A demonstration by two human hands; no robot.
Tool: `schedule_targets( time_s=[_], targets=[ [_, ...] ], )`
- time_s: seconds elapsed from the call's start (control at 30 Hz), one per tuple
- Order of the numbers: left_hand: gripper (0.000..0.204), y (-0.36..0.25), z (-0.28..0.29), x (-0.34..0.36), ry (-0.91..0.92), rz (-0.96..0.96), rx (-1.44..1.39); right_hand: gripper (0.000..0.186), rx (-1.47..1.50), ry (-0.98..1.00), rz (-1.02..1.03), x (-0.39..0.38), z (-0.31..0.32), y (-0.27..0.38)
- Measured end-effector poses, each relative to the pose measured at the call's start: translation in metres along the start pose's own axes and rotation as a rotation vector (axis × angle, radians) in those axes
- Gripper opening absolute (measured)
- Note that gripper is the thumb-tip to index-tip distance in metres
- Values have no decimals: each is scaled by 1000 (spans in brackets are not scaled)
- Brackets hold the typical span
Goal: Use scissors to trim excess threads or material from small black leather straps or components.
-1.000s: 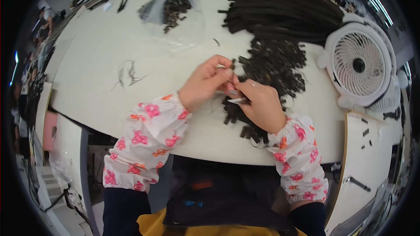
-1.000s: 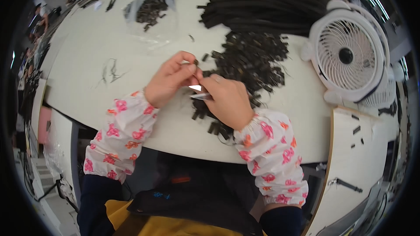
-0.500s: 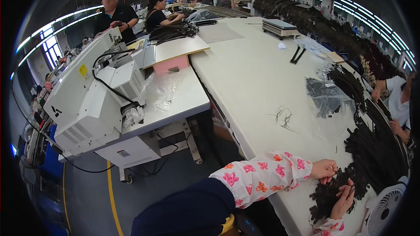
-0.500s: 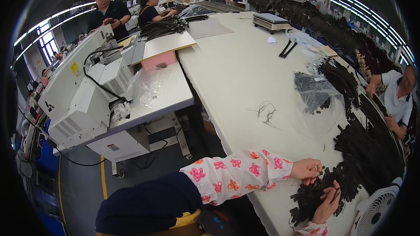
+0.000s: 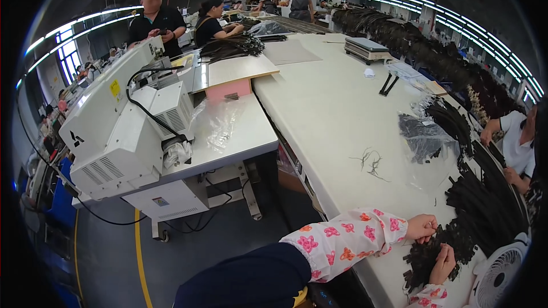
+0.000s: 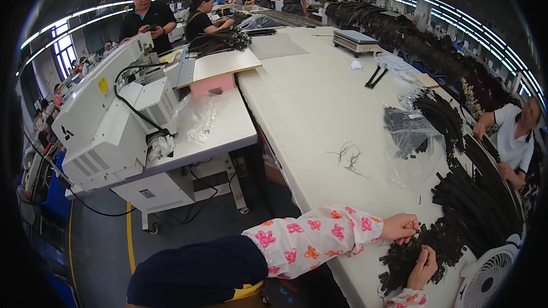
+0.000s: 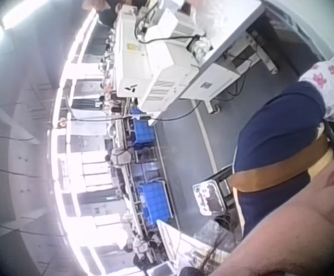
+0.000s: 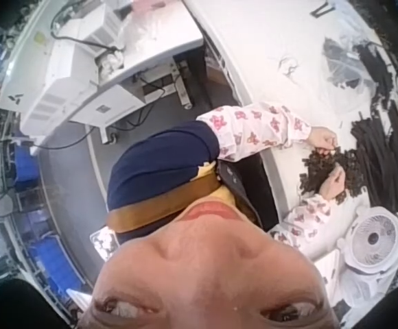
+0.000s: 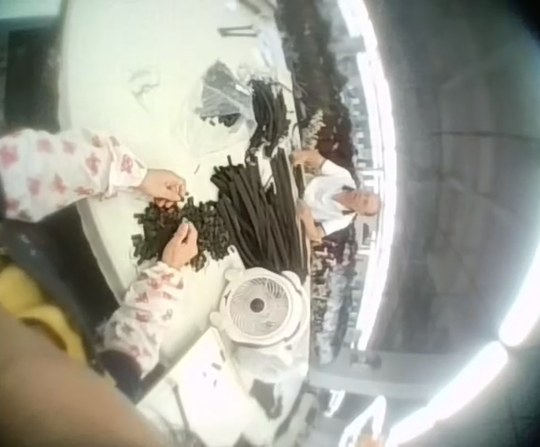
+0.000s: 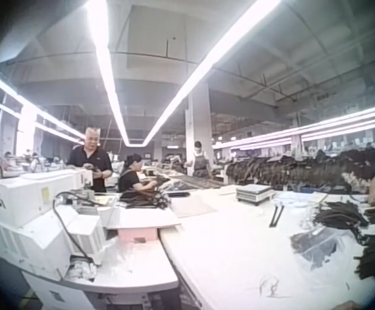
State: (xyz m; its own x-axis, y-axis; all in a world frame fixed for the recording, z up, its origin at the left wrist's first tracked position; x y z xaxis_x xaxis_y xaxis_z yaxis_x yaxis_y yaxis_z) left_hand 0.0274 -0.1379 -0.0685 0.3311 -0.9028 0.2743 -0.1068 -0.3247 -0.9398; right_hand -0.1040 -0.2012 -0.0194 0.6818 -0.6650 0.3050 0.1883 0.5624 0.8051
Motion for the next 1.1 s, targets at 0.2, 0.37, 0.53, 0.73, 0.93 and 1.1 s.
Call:
schedule_targets(
  time_s=[0.2, 0.37, 0.53, 0.73, 0.93, 1.1],
  targets=[
    [9, -4, -1, -1, 4, -38, 42, 27, -89, 0, 31, 2, 0, 0],
    [10, -8, -3, -2, 22, -49, 70, 28, -74, 4, 26, 1, 1, -3],
    [9, -6, -3, -1, 17, -37, 51, 26, -67, 28, 21, 1, -2, -4],
    [8, -8, -3, -2, 5, -86, 53, 23, -67, 18, 98, -4, -2, 7],
    [8, -6, -2, -2, 1, -39, 81, 21, -12, 47, 88, -2, -9, 8],
    [8, -10, -2, -1, 13, -66, 74, 21, -59, 58, 88, -2, -9, 9]
  ],
)
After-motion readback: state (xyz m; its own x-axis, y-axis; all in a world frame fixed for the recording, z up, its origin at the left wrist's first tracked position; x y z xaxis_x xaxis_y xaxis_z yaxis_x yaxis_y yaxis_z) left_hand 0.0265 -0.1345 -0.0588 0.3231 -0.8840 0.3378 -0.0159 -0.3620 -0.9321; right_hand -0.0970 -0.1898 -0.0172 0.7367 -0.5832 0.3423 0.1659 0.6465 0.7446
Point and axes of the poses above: each hand's wrist, its own x-axis towards the middle knuckle, its own z-axis out of the back of the hand, y = z × x, the point moved 10 cm from there along x, towards the middle knuckle, and after that the axes turned 7 degrees about -z, right-handed, at the moved point
